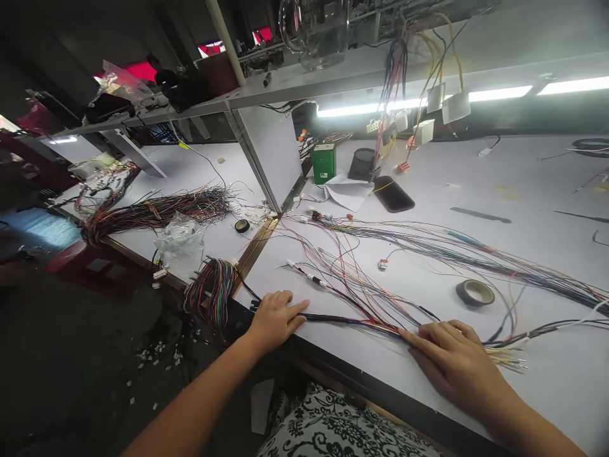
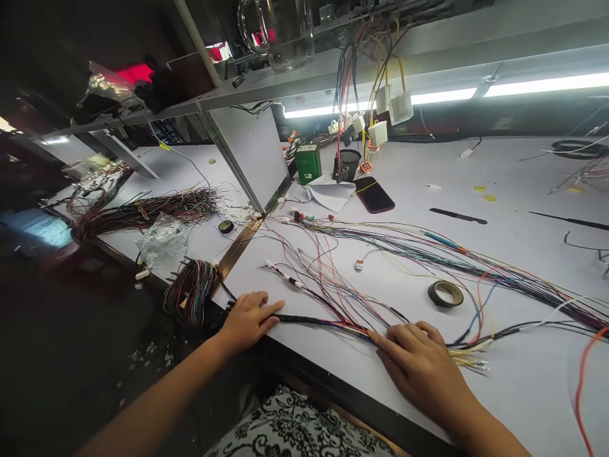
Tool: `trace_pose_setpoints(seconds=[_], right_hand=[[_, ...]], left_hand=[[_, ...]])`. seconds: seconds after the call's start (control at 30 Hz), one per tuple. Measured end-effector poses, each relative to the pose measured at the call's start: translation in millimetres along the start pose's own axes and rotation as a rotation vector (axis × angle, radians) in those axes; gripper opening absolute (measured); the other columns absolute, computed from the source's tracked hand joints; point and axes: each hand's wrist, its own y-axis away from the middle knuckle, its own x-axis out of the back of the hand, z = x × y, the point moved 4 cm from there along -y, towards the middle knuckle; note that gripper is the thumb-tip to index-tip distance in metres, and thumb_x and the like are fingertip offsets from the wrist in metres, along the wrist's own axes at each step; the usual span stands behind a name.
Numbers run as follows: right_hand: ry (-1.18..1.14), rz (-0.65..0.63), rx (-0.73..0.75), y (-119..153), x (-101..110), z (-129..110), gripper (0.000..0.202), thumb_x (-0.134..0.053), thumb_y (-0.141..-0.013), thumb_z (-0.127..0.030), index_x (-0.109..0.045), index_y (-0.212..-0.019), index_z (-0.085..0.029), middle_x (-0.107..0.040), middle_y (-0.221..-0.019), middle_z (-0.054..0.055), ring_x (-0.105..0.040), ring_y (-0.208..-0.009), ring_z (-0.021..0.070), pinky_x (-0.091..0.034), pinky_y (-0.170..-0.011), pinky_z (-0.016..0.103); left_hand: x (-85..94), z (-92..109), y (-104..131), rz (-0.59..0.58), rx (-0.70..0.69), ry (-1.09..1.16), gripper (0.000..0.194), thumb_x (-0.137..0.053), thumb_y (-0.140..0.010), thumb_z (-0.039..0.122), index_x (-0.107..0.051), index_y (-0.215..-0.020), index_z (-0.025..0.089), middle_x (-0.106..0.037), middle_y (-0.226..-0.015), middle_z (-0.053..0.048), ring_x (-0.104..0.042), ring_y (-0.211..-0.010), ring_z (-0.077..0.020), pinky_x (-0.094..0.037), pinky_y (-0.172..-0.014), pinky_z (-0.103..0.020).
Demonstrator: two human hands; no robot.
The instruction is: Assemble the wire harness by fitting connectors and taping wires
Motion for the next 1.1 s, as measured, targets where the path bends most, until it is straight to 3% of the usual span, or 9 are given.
trace_pose_setpoints(seconds=[0.1,0.27,0.37,0.47,0.6,0.7,0.93,1.03,1.1], right_hand=[[-0.013,-0.081,0.052,-6.0,9.9,-2.2,0.034,-0.056,-0.085,-0.036,-0.058,-0.119,-0.032,-0.061,-0.084,0.001,-0.057,-0.076,0.016,-0.03,-0.093,0.046],[-0.003,-0.032,0.016,-40.6,22.1,-17.3,0.029,-0.049,-0.09,-0.028,-0.057,-0.118,-0.03,-0.064,-0.095,0.004,-0.059,-0.081,0.017,-0.036,-0.089,0.042],[-0.032,0.012,-0.05,-58.8,4.1,-29.6,0.028,-0.044,-0.09,-0.02,-0.059,-0.113,-0.024,-0.064,-0.092,0.006,-0.058,-0.08,0.0183,-0.043,-0.073,0.034],[-0.062,0.028,-0.094,-62.5,-20.4,-34.8,0.028,-0.042,-0.09,-0.019,-0.061,-0.111,-0.022,-0.062,-0.089,0.007,-0.057,-0.077,0.0182,-0.045,-0.069,0.033],[-0.053,-0.004,-0.108,-57.1,-34.2,-30.3,0.031,-0.043,-0.091,-0.022,-0.059,-0.117,-0.028,-0.06,-0.099,0.007,-0.057,-0.082,0.0189,-0.046,-0.073,0.035],[-0.028,0.005,-0.103,-56.8,-31.3,-26.7,0.032,-0.045,-0.09,-0.025,-0.059,-0.117,-0.033,-0.059,-0.111,0.006,-0.056,-0.093,0.0215,-0.045,-0.081,0.04],[0.006,-0.026,-0.06,-60.0,-29.0,-27.7,0.031,-0.048,-0.089,-0.024,-0.058,-0.117,-0.033,-0.054,-0.129,0.003,-0.047,-0.116,0.0263,-0.037,-0.097,0.05],[0.016,-0.023,-0.052,-59.8,-29.8,-27.2,0.031,-0.049,-0.089,-0.024,-0.057,-0.118,-0.033,-0.053,-0.13,0.003,-0.046,-0.119,0.0265,-0.036,-0.099,0.052],[0.018,-0.023,-0.047,-59.7,-30.9,-27.3,0.031,-0.049,-0.089,-0.024,-0.057,-0.118,-0.033,-0.053,-0.13,0.003,-0.047,-0.119,0.0262,-0.035,-0.099,0.052]], left_hand=[[13.2,13.7,-12.6,0.081,-0.082,0.051,0.041,-0.052,-0.084,0.051,-0.061,-0.117,0.028,-0.06,-0.104,-0.007,-0.053,-0.097,-0.023,-0.026,-0.101,-0.051],[15.8,68.4,-53.9,0.171,-0.422,0.159,0.027,-0.047,-0.09,0.031,-0.06,-0.112,0.023,-0.061,-0.11,-0.006,-0.052,-0.102,-0.0186,-0.037,-0.092,-0.035],[2.0,95.7,-76.5,0.133,-0.547,0.124,0.03,-0.042,-0.092,0.038,-0.06,-0.109,0.02,-0.06,-0.113,-0.006,-0.052,-0.104,-0.0183,-0.039,-0.086,-0.032],[-9.4,99.9,-89.0,0.079,-0.581,0.039,0.041,-0.037,-0.092,0.05,-0.062,-0.097,0.017,-0.063,-0.1,-0.007,-0.055,-0.094,-0.0191,-0.039,-0.077,-0.033],[-9.3,65.2,-100.2,0.018,-0.504,-0.079,0.047,-0.037,-0.091,0.052,-0.067,-0.081,0.016,-0.064,-0.087,-0.008,-0.057,-0.088,-0.0202,-0.037,-0.08,-0.037],[-1.6,18.3,-110.6,-0.025,-0.378,-0.16,0.048,-0.039,-0.091,0.05,-0.07,-0.081,0.016,-0.063,-0.111,-0.012,-0.052,-0.108,-0.0246,-0.032,-0.093,-0.043],[28.1,-115.1,-118.6,-0.075,0.356,-0.178,0.038,-0.044,-0.087,0.047,-0.071,-0.096,0.023,-0.047,-0.137,-0.008,-0.033,-0.129,-0.032,-0.021,-0.104,-0.051],[32.9,-141.9,-117.9,-0.063,0.572,-0.106,0.033,-0.045,-0.086,0.043,-0.07,-0.101,0.027,-0.042,-0.141,-0.007,-0.032,-0.128,-0.0361,-0.025,-0.1,-0.055],[30.7,-141.6,-122.8,-0.042,0.558,-0.078,0.027,-0.048,-0.085,0.03,-0.069,-0.102,0.029,-0.036,-0.145,-0.004,-0.028,-0.131,-0.035,-0.023,-0.102,-0.054]])
